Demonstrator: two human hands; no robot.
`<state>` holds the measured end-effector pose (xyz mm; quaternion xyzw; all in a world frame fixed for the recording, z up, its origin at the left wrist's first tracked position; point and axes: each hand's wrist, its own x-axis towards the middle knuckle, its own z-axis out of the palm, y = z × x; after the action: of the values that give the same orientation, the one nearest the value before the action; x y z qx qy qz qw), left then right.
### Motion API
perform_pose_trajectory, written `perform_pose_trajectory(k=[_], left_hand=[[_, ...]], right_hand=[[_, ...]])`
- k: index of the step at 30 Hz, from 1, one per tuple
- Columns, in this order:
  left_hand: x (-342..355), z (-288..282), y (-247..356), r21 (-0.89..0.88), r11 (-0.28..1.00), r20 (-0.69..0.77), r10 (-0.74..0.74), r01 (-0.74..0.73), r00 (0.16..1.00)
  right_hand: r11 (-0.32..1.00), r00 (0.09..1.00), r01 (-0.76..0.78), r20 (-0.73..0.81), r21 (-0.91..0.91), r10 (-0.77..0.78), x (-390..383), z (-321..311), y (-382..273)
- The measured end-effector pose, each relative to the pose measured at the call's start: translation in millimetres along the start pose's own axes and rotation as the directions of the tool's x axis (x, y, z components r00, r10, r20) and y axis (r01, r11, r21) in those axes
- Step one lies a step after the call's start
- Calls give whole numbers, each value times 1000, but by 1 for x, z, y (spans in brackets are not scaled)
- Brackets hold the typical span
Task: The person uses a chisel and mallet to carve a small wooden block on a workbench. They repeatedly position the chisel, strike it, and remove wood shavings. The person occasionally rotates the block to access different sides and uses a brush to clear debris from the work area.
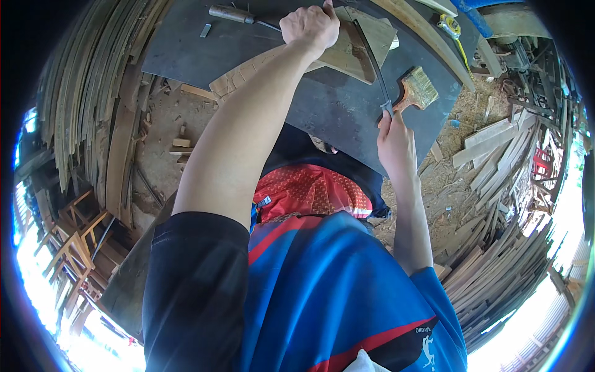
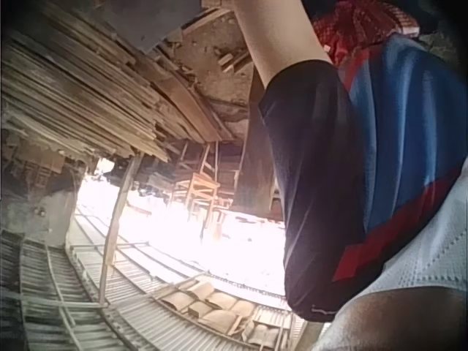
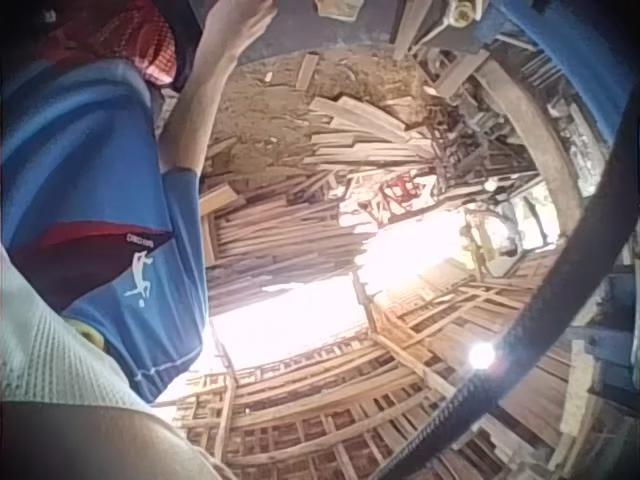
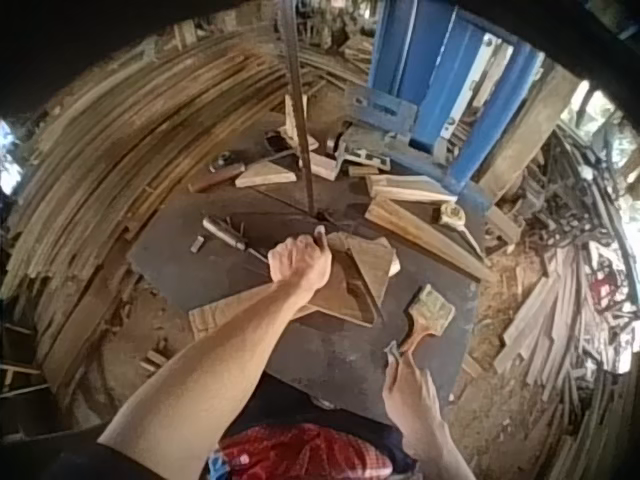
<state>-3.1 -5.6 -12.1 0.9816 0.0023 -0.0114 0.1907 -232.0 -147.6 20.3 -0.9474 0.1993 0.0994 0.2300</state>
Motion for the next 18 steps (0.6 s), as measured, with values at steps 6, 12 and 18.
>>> perform_pose_trajectory(k=[6,12,18], left_hand=[[3,0,-1,2,1000,4,24,-24,1000],[1,1,-2,14,1000,3,3,-3,1000],[2,0,-1,-11,1000,-42,-14,13,999]], right_hand=[[997,998,38,-47,-61,-41,18,3,-10],[1000,1000,-13,-14,8,13,-8,3,7],[996,993,67,-95,-60,-72,17,10,-15]])
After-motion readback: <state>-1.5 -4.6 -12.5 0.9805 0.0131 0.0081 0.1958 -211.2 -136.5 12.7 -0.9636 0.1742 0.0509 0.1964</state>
